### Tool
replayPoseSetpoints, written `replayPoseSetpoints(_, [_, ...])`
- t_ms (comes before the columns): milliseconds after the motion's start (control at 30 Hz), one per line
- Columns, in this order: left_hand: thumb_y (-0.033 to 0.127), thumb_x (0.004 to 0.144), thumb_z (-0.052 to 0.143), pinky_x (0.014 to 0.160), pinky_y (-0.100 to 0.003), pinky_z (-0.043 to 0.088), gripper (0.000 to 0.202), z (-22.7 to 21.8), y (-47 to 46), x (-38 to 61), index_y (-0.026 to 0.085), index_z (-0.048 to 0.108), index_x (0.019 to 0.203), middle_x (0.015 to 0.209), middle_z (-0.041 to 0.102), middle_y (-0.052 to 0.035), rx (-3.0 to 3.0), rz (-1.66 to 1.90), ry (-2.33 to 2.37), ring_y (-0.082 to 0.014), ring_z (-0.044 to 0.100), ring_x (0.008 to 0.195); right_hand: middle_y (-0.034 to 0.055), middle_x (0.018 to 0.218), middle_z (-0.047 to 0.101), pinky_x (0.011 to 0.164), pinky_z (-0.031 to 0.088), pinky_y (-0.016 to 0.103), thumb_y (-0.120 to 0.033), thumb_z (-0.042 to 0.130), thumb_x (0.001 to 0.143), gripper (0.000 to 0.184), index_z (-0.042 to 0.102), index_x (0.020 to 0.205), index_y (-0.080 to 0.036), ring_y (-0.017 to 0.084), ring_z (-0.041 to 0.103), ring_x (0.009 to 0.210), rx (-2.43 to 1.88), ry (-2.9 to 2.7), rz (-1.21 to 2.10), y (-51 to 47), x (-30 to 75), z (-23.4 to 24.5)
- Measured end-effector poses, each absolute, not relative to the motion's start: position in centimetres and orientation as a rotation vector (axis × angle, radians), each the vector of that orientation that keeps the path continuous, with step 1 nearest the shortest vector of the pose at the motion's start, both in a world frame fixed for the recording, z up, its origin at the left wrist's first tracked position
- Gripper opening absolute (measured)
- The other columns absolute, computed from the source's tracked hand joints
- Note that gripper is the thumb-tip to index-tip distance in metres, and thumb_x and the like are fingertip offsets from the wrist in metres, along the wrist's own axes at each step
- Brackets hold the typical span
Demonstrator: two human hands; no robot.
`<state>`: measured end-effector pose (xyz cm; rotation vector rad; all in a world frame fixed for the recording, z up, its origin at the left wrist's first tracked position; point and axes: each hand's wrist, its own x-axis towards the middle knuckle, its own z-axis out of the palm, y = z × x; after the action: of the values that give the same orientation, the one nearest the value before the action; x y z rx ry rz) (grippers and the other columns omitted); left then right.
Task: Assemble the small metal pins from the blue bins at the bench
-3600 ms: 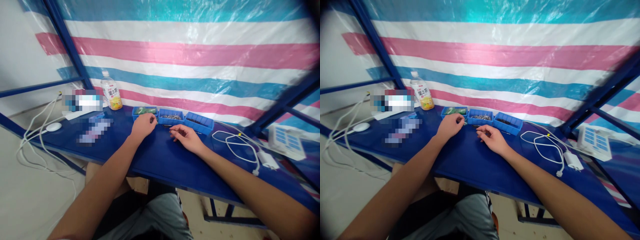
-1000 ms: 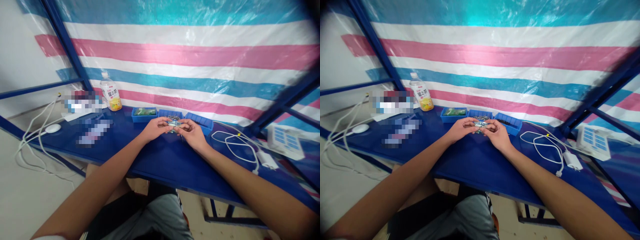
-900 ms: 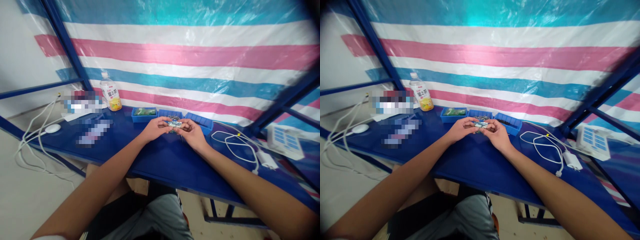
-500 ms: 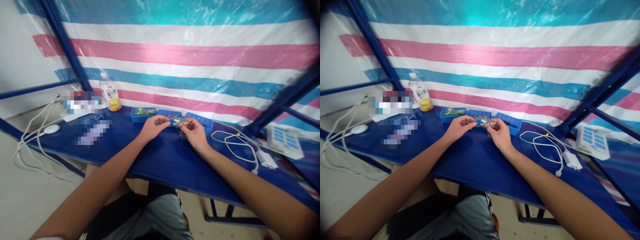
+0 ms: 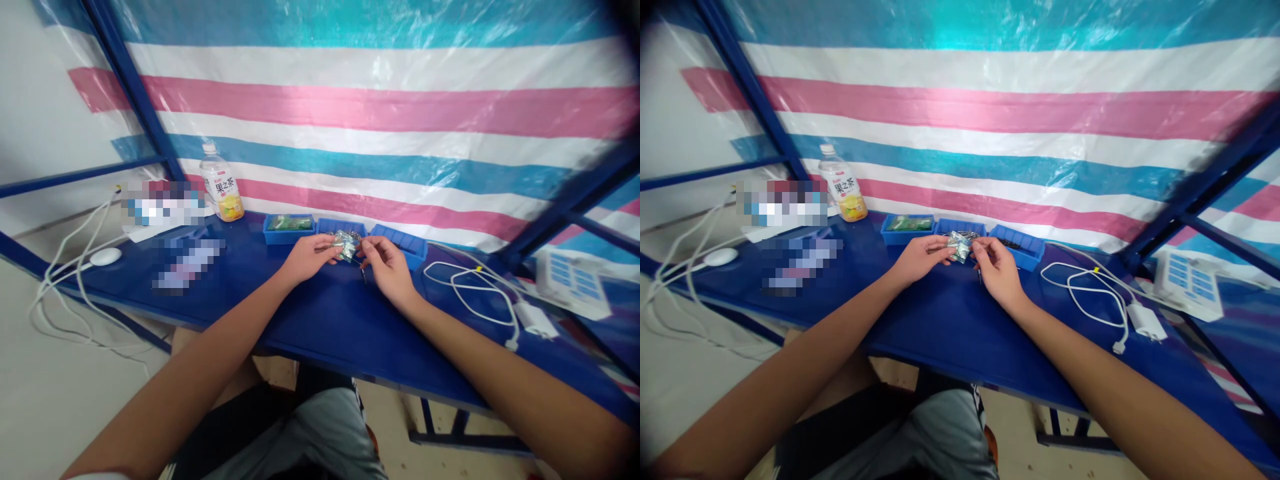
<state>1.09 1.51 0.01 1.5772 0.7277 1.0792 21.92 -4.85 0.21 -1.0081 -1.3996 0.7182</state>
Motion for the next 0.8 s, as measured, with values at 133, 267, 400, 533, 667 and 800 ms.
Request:
replayPoseSetpoints(133, [0.034, 0.085, 0.088, 0.082, -0.037, 0.064, 0.050, -0.03, 1.44, 1.13, 0.012, 0.069, 0.126, 0.102, 0.081, -0.0122, 1.552, 1.086, 0.710, -0.0188, 0.077, 0.080, 0.0069, 0.117, 0.068, 0.068, 0.063, 0.032, -0.056, 0.083, 0.087, 0.050, 0.065, 0.125, -0.028, 0.021, 0.069, 0.093, -0.994, -1.381, 0.740, -4.55, 21.68, -0.23])
replayPoseSetpoints(267, [0.033, 0.086, 0.087, 0.085, -0.037, 0.062, 0.050, 0.11, 1.29, 0.96, 0.014, 0.066, 0.128, 0.101, 0.081, -0.0106, 1.601, 1.075, 0.699, -0.0171, 0.076, 0.078, 0.0056, 0.111, 0.069, 0.072, 0.065, 0.035, -0.051, 0.087, 0.085, 0.052, 0.064, 0.126, -0.028, 0.020, 0.069, 0.087, -0.947, -1.403, 0.803, -4.60, 21.39, -0.35])
replayPoseSetpoints(400, [0.028, 0.086, 0.084, 0.084, -0.033, 0.060, 0.045, 0.31, 1.08, 0.86, 0.014, 0.066, 0.125, 0.103, 0.080, -0.0096, 1.621, 1.069, 0.675, -0.0152, 0.074, 0.080, 0.0029, 0.092, 0.071, 0.071, 0.064, 0.037, -0.051, 0.084, 0.087, 0.039, 0.070, 0.115, -0.026, 0.020, 0.068, 0.078, -0.970, -1.459, 0.823, -4.68, 21.55, -0.54])
replayPoseSetpoints(533, [0.028, 0.084, 0.086, 0.081, -0.031, 0.058, 0.047, 0.37, 1.03, 0.86, 0.015, 0.066, 0.125, 0.103, 0.079, -0.0088, 1.607, 1.053, 0.680, -0.0146, 0.072, 0.081, 0.0032, 0.093, 0.073, 0.068, 0.063, 0.037, -0.052, 0.084, 0.087, 0.037, 0.073, 0.111, -0.026, 0.020, 0.069, 0.076, -0.996, -1.478, 0.823, -4.64, 21.77, -0.66])
replayPoseSetpoints(667, [0.036, 0.084, 0.087, 0.078, -0.032, 0.058, 0.049, 0.42, 1.03, 0.85, 0.014, 0.067, 0.123, 0.094, 0.079, -0.0079, 1.588, 1.033, 0.735, -0.0159, 0.072, 0.077, 0.0010, 0.084, 0.071, 0.066, 0.063, 0.038, -0.055, 0.083, 0.087, 0.038, 0.072, 0.108, -0.026, 0.020, 0.068, 0.070, -1.007, -1.440, 0.859, -4.72, 21.71, -0.37])
replayPoseSetpoints(800, [0.032, 0.081, 0.091, 0.084, -0.034, 0.058, 0.051, 0.57, 0.90, 0.76, 0.015, 0.068, 0.123, 0.101, 0.080, -0.0090, 1.580, 1.027, 0.717, -0.0180, 0.075, 0.085, 0.0006, 0.084, 0.071, 0.067, 0.064, 0.037, -0.055, 0.085, 0.084, 0.041, 0.071, 0.109, -0.026, 0.020, 0.069, 0.074, -0.982, -1.443, 0.898, -4.85, 21.45, -0.25])
